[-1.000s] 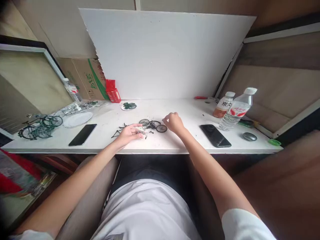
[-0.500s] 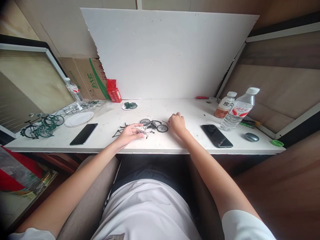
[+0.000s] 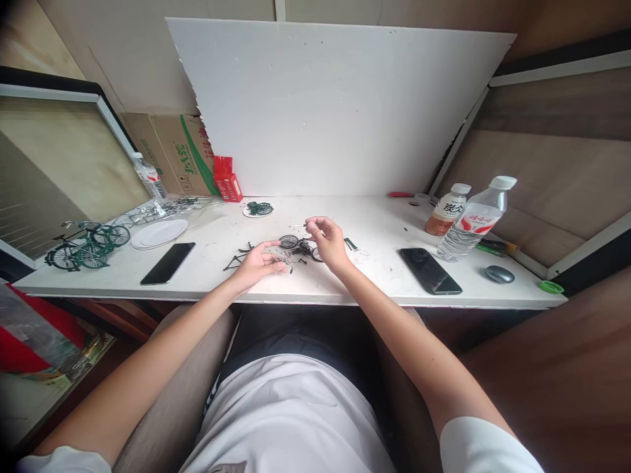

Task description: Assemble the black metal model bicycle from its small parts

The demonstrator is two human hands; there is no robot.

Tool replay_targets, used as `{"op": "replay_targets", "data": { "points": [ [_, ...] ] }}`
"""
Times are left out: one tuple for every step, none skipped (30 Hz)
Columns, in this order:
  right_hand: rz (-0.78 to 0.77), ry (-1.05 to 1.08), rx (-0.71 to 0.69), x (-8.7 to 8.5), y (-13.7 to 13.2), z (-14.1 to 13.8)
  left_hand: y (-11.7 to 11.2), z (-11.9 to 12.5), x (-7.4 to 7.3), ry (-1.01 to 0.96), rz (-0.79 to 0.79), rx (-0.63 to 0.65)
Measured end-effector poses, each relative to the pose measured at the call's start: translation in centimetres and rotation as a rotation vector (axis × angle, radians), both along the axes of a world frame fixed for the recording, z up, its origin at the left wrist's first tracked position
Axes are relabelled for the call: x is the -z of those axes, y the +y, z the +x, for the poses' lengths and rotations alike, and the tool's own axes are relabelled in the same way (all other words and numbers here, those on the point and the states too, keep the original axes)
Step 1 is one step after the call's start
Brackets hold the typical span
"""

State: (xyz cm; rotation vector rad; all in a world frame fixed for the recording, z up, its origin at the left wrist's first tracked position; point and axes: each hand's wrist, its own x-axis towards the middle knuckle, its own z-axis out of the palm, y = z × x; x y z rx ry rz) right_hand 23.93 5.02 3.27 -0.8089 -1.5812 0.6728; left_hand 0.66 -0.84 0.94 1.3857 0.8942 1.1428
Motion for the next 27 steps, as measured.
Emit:
{"op": "replay_targets", "data": {
  "points": [
    [0.007,-0.01,-0.002,0.1,-0.2,-0.3,0.0,0.1,0.1,-0.01,0.001,-0.015],
    [0.02,-0.04,-0.006,0.2,-0.5,-0.4,0.0,0.1,0.1,-0.017,0.002,-0.026],
    [0.029,-0.073,-0.013,0.3,-0.6,-0.5,0.1,0.2,0.2,-0.023,0.002,-0.036],
    [0.029,-0.099,-0.023,0.4,-0.8,-0.5,0.1,0.3,0.3,-0.027,0.004,-0.046],
    [0.023,-0.114,-0.031,0.6,-0.8,-0.5,0.2,0.3,0.4,-0.028,0.005,-0.057],
    [0.016,-0.121,-0.035,0.9,-0.8,-0.5,0.2,0.3,0.5,-0.028,0.005,-0.068],
    [0.013,-0.125,-0.033,1.1,-0.8,-0.5,0.3,0.4,0.5,-0.026,0.004,-0.079],
    [0.017,-0.134,-0.026,1.4,-0.7,-0.4,0.3,0.4,0.6,-0.025,0.003,-0.089],
    [0.023,-0.146,-0.016,1.6,-0.6,-0.4,0.3,0.4,0.6,-0.023,0.003,-0.096],
    [0.031,-0.16,-0.007,1.8,-0.5,-0.5,0.3,0.5,0.6,-0.021,0.004,-0.099],
    [0.038,-0.17,0.004,2.0,-0.5,-0.5,0.3,0.5,0.6,-0.019,0.006,-0.102],
    [0.046,-0.179,0.013,2.1,-0.5,-0.6,0.3,0.5,0.7,-0.016,0.01,-0.103],
    [0.059,-0.187,0.021,2.2,-0.5,-0.6,0.3,0.5,0.7,-0.014,0.015,-0.104],
    [0.078,-0.199,0.025,2.3,-0.5,-0.7,0.3,0.5,0.7,-0.01,0.02,-0.103],
    [0.101,-0.215,0.027,2.3,-0.6,-0.8,0.3,0.5,0.8,-0.005,0.025,-0.103],
    [0.126,-0.236,0.028,2.3,-0.7,-0.8,0.4,0.5,0.9,-0.002,0.032,-0.102],
    [0.151,-0.26,0.029,2.3,-0.8,-0.9,0.4,0.5,1.0,-0.001,0.04,-0.099],
    [0.173,-0.286,0.031,2.3,-0.9,-0.9,0.5,0.5,1.2,0.0,0.048,-0.098],
    [0.193,-0.31,0.036,2.3,-0.9,-1.0,0.6,0.5,1.3,0.001,0.055,-0.102],
    [0.21,-0.331,0.041,2.3,-1.0,-1.0,0.7,0.5,1.5,0.003,0.061,-0.108],
    [0.226,-0.352,0.047,2.3,-1.1,-1.0,0.8,0.5,1.6,0.006,0.063,-0.118],
    [0.241,-0.371,0.051,2.4,-1.1,-1.1,0.9,0.6,1.7,0.012,0.063,-0.128],
    [0.255,-0.388,0.054,2.4,-1.1,-1.1,1.0,0.6,1.8,0.019,0.062,-0.138],
    [0.268,-0.402,0.057,2.4,-1.2,-1.1,1.0,0.7,1.9,0.027,0.062,-0.146],
    [0.277,-0.413,0.058,2.4,-1.2,-1.2,1.0,0.7,1.9,0.034,0.063,-0.151],
    [0.286,-0.423,0.056,2.4,-1.3,-1.2,1.0,0.7,1.9,0.04,0.064,-0.153],
    [0.296,-0.429,0.052,2.4,-1.3,-1.2,1.0,0.8,1.9,0.047,0.065,-0.153]
  ]
}}
